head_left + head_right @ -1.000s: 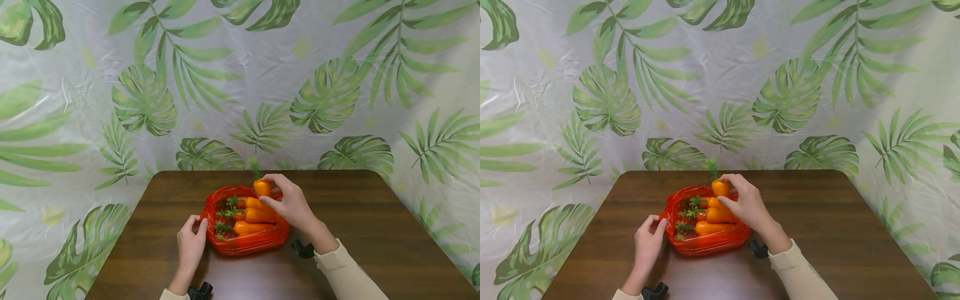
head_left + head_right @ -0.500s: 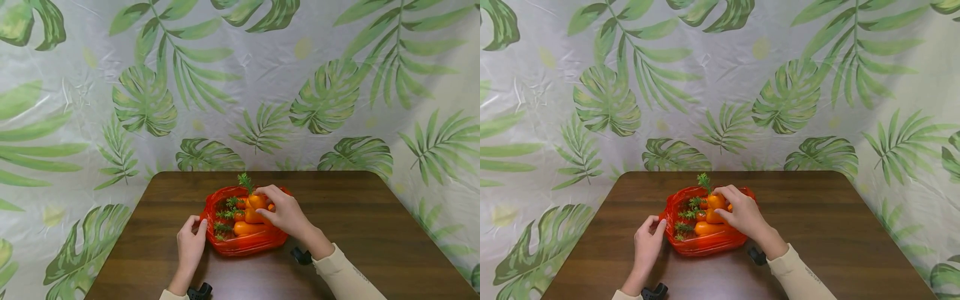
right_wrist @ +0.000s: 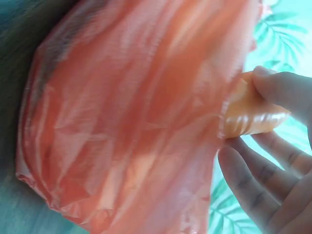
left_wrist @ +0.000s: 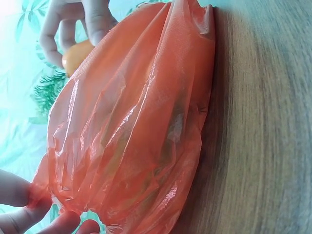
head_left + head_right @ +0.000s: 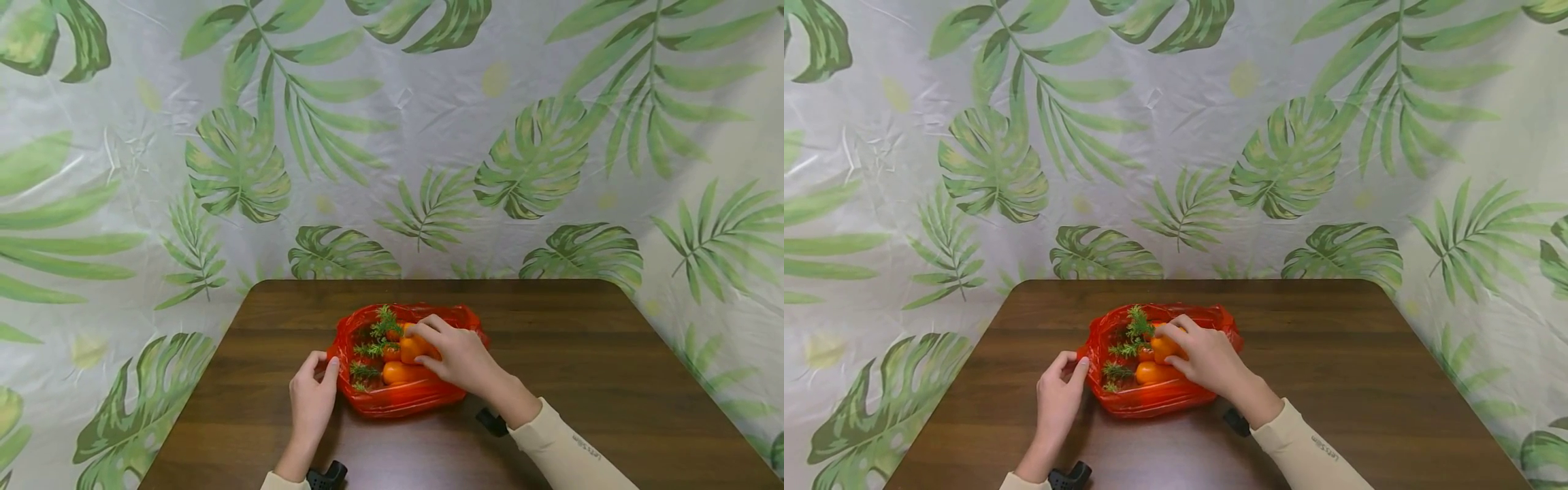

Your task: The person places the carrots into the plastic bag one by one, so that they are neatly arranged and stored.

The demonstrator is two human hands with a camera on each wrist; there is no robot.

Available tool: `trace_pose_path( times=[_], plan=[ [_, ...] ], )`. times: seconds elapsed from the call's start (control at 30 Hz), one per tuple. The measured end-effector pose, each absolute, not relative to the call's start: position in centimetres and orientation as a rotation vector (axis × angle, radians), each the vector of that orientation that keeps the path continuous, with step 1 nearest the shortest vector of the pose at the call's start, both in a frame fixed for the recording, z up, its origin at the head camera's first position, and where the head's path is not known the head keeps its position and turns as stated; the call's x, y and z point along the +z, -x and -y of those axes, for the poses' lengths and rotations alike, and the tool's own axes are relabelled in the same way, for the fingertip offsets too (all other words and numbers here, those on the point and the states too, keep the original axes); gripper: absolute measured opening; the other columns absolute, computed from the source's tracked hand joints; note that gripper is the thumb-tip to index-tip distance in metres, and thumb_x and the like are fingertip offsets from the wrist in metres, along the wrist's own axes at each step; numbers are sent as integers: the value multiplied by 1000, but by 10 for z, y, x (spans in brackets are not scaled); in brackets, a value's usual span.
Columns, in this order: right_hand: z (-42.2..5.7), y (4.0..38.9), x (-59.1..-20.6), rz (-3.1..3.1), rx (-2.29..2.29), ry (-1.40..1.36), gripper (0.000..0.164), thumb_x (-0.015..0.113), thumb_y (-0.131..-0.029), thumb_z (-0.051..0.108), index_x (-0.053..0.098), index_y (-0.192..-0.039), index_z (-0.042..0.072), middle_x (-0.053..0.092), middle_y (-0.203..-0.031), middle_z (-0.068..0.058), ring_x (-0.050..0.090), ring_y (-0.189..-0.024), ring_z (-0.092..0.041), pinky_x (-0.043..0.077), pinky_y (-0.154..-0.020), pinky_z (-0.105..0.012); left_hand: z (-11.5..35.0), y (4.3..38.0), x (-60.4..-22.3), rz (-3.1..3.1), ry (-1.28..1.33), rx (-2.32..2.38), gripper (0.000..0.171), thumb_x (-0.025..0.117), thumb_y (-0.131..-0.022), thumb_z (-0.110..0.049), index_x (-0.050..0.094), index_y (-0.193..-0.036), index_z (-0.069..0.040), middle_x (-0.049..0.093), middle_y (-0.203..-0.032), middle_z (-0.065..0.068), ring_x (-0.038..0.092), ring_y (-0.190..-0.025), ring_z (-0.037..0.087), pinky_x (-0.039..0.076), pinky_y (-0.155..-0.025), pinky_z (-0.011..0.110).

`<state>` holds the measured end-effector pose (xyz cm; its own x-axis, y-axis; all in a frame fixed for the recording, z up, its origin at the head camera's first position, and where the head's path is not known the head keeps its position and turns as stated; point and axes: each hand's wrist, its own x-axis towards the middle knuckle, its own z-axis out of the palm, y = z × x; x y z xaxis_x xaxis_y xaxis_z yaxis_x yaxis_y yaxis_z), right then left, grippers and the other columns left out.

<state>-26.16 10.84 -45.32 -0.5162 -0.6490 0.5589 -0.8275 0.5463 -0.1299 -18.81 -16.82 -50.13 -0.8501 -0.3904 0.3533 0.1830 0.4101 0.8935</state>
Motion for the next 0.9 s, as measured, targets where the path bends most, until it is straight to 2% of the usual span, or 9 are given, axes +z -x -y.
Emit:
trace_pose_path(
  times=[0.13, 0.43, 0.67, 0.9],
  plan=[
    [-107, 261, -458, 2322, 439, -1234, 50, 86, -81, 25, 62, -126, 26, 56, -118, 9, 43, -54, -3, 32, -43, -19, 168, 188, -501, 2153, -178, -1456, 4, 71, -95, -14, 69, -93, -11, 73, -99, 7, 71, -93, 26, 58, -80, 46],
    [-105, 262, -465, 2282, 298, -1349, 51, 86, -81, 26, 61, -125, 28, 57, -113, 5, 50, -57, -9, 42, -44, -21, 169, 189, -502, 2152, -185, -1459, 4, 71, -95, -14, 69, -94, -11, 73, -99, 7, 71, -93, 27, 58, -81, 45],
    [-106, 262, -470, 2255, 312, -1434, 49, 88, -79, 26, 63, -121, 27, 55, -106, 3, 55, -68, -12, 51, -56, -27, 169, 189, -500, 2148, -173, -1448, 4, 70, -96, -14, 69, -94, -11, 73, -99, 7, 71, -93, 26, 58, -81, 45],
    [-107, 261, -474, 2278, 331, -1456, 46, 86, -81, 20, 67, -122, 29, 56, -106, 4, 52, -67, -10, 48, -54, -23, 169, 189, -503, 2152, -190, -1455, 4, 71, -95, -15, 69, -94, -11, 73, -99, 6, 71, -93, 25, 58, -81, 45]
  ],
)
